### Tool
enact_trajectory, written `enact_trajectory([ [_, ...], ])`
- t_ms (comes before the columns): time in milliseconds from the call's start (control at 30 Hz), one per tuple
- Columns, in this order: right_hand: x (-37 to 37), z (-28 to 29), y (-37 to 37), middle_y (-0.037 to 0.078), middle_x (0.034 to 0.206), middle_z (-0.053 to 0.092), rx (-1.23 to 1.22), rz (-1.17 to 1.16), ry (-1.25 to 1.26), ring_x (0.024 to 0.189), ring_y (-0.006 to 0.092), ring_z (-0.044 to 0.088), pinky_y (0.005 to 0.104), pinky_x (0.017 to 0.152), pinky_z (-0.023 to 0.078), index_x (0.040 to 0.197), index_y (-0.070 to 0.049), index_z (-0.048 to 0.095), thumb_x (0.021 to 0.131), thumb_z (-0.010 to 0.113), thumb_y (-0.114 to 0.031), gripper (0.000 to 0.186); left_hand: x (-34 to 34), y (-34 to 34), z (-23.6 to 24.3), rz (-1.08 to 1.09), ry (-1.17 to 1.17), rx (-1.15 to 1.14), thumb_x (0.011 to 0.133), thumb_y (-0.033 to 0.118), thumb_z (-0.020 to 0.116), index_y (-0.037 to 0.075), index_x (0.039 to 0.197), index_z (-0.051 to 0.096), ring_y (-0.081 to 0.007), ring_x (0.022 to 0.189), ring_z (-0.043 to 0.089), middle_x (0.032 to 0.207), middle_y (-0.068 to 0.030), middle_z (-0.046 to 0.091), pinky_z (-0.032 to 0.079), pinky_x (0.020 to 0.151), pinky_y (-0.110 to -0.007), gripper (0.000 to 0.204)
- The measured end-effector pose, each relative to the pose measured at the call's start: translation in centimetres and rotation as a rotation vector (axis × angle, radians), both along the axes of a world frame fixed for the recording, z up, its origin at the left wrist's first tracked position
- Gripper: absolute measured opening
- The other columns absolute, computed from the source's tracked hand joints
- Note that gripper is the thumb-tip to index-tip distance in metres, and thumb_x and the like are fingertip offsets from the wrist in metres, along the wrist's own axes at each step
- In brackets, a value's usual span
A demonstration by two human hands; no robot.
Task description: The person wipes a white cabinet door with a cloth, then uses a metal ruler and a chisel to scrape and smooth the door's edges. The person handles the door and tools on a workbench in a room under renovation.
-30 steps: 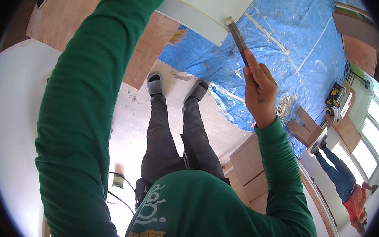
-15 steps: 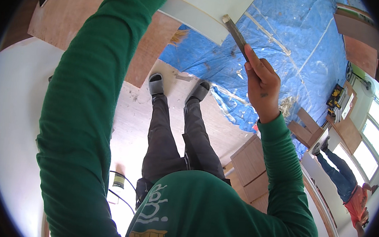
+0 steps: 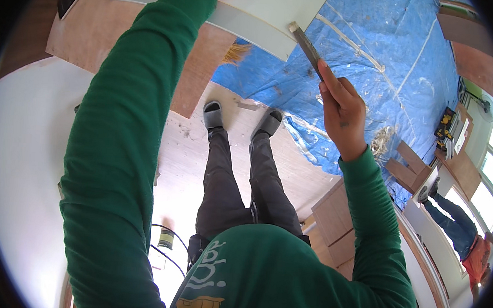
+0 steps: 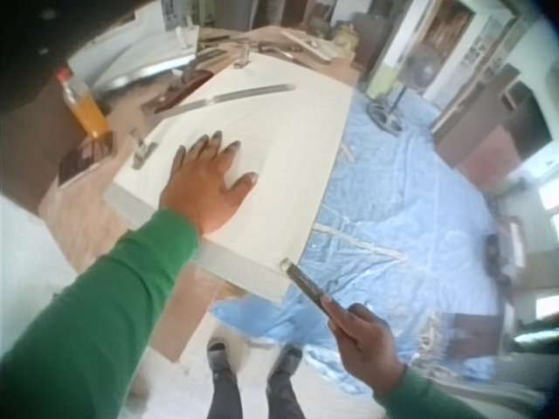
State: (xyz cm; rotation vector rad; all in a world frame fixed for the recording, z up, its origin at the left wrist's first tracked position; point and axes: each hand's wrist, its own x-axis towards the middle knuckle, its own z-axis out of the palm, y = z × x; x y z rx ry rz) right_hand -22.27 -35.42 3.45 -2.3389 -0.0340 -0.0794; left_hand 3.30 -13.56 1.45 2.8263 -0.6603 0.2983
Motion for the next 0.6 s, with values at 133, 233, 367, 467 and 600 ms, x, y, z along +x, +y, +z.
enact_trajectory([
  [133, 2.3, -0.3, 0.6, 0.008, 0.076, 0.058, -0.001, 0.034, -0.018, 0.063, 0.0177, 0.056, 0.0308, 0.062, 0.049, 0.142, -0.018, 0.065, 0.095, 0.066, 0.005, 0.053, 0.1, -0.2, -0.5, -0.007, -0.029, -0.001, 0.103, 0.052, 0.047, 0.008, 0.155, 0.045, -0.0355, 0.153, 0.031, 0.164, -0.0206, 0.036, 0.019, 0.128, -0.05, 0.068],
  [233, 3.6, -0.3, 0.9, 0.009, 0.076, 0.058, 0.005, 0.02, -0.021, 0.064, 0.0171, 0.057, 0.0304, 0.062, 0.048, 0.141, -0.018, 0.066, 0.095, 0.065, 0.004, 0.051, 0.2, -0.2, -0.3, -0.005, -0.023, -0.004, 0.103, 0.052, 0.047, 0.008, 0.154, 0.045, -0.0354, 0.153, 0.031, 0.164, -0.0204, 0.037, 0.019, 0.128, -0.05, 0.068],
  [367, 2.6, 0.0, 0.8, 0.008, 0.076, 0.057, 0.04, -0.025, -0.023, 0.064, 0.0175, 0.056, 0.0306, 0.062, 0.048, 0.14, -0.018, 0.067, 0.095, 0.065, 0.004, 0.05, 0.3, 0.1, -0.3, -0.001, -0.02, 0.013, 0.103, 0.053, 0.047, 0.008, 0.154, 0.045, -0.0351, 0.153, 0.031, 0.163, -0.0202, 0.037, 0.019, 0.127, -0.05, 0.068],
  [467, 1.0, -0.3, 0.8, 0.008, 0.075, 0.056, 0.048, -0.033, -0.003, 0.063, 0.0183, 0.056, 0.031, 0.062, 0.048, 0.141, -0.017, 0.066, 0.095, 0.065, 0.004, 0.05, -0.4, -0.1, 0.5, -0.004, 0.01, -0.011, 0.103, 0.053, 0.047, 0.008, 0.154, 0.045, -0.035, 0.153, 0.031, 0.163, -0.02, 0.038, 0.019, 0.127, -0.051, 0.068],
  [600, 2.3, -0.8, 1.0, 0.008, 0.075, 0.057, 0.006, 0.01, -0.054, 0.063, 0.0187, 0.056, 0.031, 0.061, 0.048, 0.142, -0.017, 0.066, 0.096, 0.065, 0.003, 0.05, 0.3, -0.3, -0.6, -0.009, -0.013, 0.002, 0.103, 0.054, 0.047, 0.008, 0.154, 0.045, -0.035, 0.153, 0.031, 0.163, -0.0197, 0.038, 0.019, 0.127, -0.051, 0.069],
])
